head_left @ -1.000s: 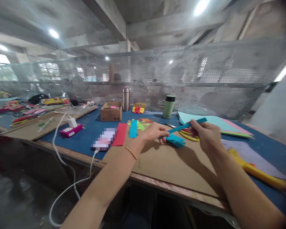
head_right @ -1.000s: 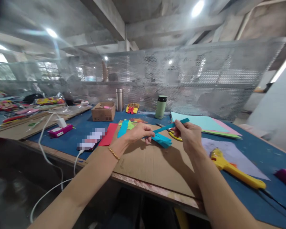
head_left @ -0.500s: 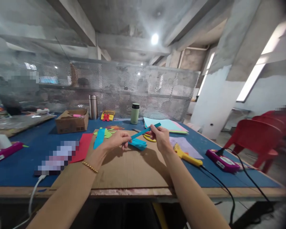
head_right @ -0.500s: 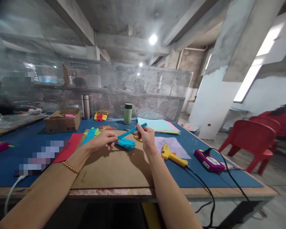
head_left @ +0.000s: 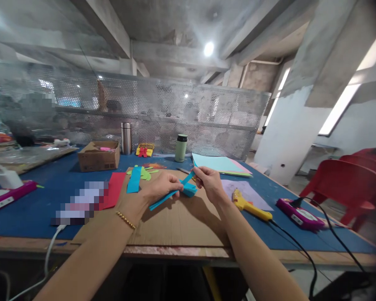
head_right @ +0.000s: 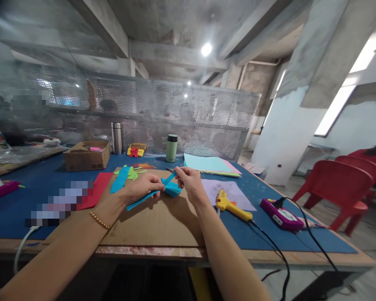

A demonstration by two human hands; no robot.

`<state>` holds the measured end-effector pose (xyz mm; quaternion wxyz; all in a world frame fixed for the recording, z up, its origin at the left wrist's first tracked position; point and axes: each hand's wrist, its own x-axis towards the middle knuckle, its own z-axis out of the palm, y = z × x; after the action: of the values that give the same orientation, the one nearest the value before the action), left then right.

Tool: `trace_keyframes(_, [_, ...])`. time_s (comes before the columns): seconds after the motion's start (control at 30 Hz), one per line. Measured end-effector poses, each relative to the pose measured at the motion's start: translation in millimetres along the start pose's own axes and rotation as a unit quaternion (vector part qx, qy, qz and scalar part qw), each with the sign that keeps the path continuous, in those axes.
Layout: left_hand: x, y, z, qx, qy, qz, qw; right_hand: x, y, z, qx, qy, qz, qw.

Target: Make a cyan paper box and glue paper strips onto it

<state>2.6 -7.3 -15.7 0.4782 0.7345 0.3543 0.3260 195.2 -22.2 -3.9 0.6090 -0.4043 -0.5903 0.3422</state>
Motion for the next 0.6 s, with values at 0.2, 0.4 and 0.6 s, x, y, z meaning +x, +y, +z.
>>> trace_keyframes(0.2, [-2,4,4.2,-0.103,-0.093,-0.024,0.99,-3,1,4,-0.024,-0.01,0.007,1.0])
trace_keyframes(0.4, [4,0,11.2,-0.091,-0.021,0.001,0.996,-7,2,14,-0.05,-0.042,0.017,0.998])
trace_keyframes(0.6, [0,4,13.1,-0.066,-0.019,0.001,0.998,-9,2,13,-0.12,-0.01,0.014,0.993])
